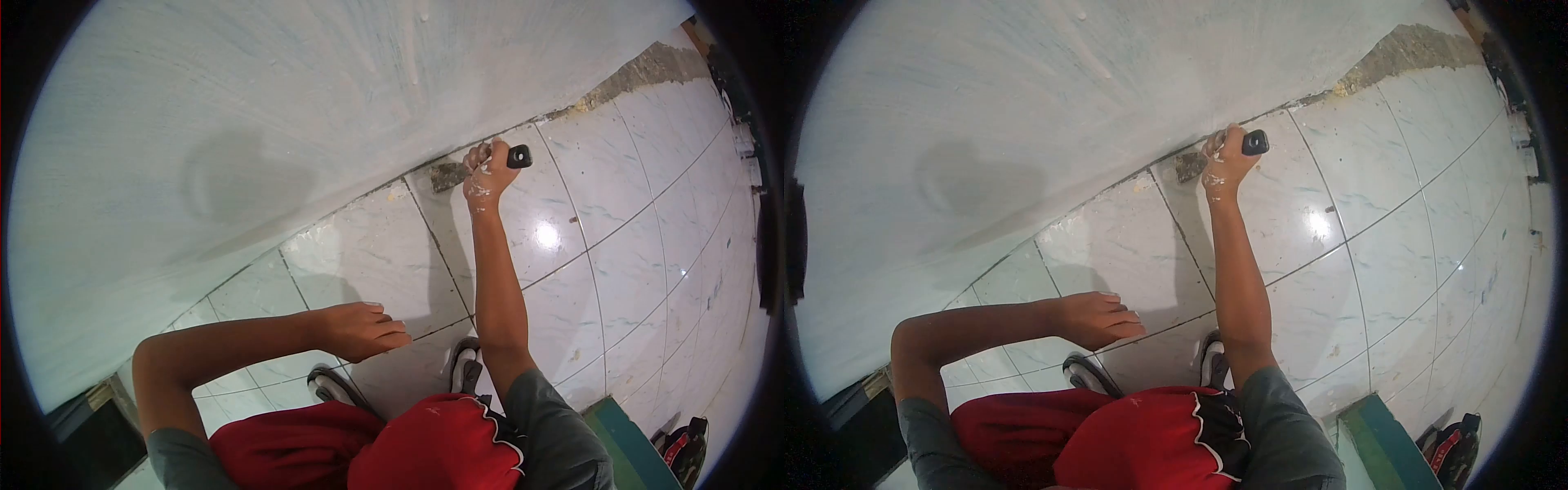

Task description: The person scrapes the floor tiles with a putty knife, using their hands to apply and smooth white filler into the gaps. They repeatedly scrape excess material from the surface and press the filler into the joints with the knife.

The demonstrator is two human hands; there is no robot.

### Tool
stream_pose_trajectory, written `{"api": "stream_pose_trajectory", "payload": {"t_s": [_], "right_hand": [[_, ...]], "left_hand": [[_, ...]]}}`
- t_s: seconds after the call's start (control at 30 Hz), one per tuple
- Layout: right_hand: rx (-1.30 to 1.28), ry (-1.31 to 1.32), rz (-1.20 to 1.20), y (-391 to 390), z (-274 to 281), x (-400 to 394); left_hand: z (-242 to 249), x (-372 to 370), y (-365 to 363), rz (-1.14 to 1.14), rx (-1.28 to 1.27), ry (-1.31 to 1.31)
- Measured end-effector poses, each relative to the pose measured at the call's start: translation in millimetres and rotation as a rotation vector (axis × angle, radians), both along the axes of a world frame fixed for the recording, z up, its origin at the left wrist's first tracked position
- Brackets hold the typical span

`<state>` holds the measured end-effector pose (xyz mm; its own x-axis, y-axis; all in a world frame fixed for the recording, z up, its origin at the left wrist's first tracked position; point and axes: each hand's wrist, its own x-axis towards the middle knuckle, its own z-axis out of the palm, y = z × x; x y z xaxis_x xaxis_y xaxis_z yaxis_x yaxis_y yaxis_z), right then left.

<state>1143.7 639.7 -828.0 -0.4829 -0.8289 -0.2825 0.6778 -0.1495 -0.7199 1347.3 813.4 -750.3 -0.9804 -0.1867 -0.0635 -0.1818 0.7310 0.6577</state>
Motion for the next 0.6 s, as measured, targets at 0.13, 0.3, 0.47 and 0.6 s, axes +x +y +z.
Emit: {"api": "stream_pose_trajectory", "payload": {"t_s": [0.13, 0.3, 0.47, 0.6], "right_hand": [[-0.013, -0.085, -0.094, -4.9, -3.9, -2.5], [-0.015, -0.016, 0.012, 0.7, 1.9, 7.6], [-0.09, -0.151, -0.054, -3.1, 5.4, -25.7], [0.055, -0.013, -0.031, 1.1, 3.6, -0.3]], "left_hand": [[-4.5, -4.7, 3.1, 0.039, -0.057, 0.098], [2.4, -7.4, 0.8, -0.017, -0.007, 0.021], [-0.7, -7.2, 6.9, -0.005, -0.023, 0.046], [2.3, -6.3, 5.4, -0.033, -0.01, 0.016]]}}
